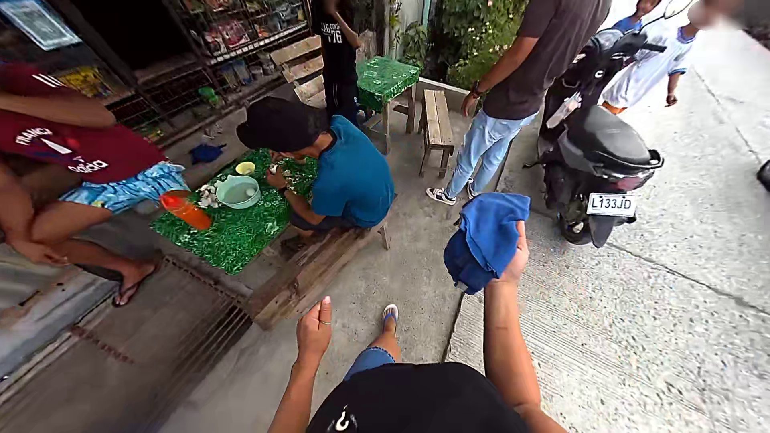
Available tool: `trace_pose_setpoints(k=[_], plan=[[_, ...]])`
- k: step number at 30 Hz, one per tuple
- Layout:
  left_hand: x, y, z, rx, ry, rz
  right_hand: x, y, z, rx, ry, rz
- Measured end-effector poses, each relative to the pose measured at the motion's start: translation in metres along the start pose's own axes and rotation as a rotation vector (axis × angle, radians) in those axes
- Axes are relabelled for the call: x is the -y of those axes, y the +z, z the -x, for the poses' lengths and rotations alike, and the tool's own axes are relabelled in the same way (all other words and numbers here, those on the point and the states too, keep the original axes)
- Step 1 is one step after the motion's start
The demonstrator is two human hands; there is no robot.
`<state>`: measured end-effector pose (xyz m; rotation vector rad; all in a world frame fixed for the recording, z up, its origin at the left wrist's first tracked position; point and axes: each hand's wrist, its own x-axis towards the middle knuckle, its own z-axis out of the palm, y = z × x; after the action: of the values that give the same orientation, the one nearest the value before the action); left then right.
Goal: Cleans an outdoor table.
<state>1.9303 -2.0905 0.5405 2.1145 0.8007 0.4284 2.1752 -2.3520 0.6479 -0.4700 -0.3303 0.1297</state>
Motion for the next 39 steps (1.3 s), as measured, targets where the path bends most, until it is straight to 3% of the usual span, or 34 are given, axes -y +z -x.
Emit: trace_pose_setpoints(k=[2,5,10,13,16,21,25,30,34,39], plan=[[-0.02,0.045,-0.057,0.053,-0.012,0.037,-0.027,-0.027,-0.063,0.001,0.067,-0.03],[-0.064,0.11,-0.16,0.323,0.045,0.025,-0.06,-0.064,-0.153,-0.016,0.16,-0.097],[-0.191,0.193,-0.347,0.648,0.302,-0.024,-0.073,-0.095,-0.317,-0.093,0.283,-0.068],[-0.25,0.24,-0.441,0.692,0.367,-0.027,-0.08,-0.121,-0.409,-0.105,0.314,-0.075],[-0.279,0.29,-0.529,0.707,0.37,-0.04,-0.105,-0.162,-0.511,-0.115,0.304,-0.043],[-0.256,0.375,-0.616,0.659,0.101,0.024,-0.155,-0.216,-0.66,-0.118,0.468,0.01],[-0.255,0.387,-0.678,0.626,-0.088,0.072,-0.21,-0.226,-0.776,-0.347,0.629,0.192],[-0.228,0.402,-0.779,0.429,-0.329,0.112,-0.313,-0.268,-0.897,-0.359,0.735,0.32],[-0.193,0.426,-0.911,0.533,-0.417,0.087,-0.4,-0.297,-0.98,-0.334,0.845,0.438],[-0.165,0.464,-1.145,0.703,-0.506,0.044,-0.539,-0.325,-1.116,-0.337,0.904,0.705]])
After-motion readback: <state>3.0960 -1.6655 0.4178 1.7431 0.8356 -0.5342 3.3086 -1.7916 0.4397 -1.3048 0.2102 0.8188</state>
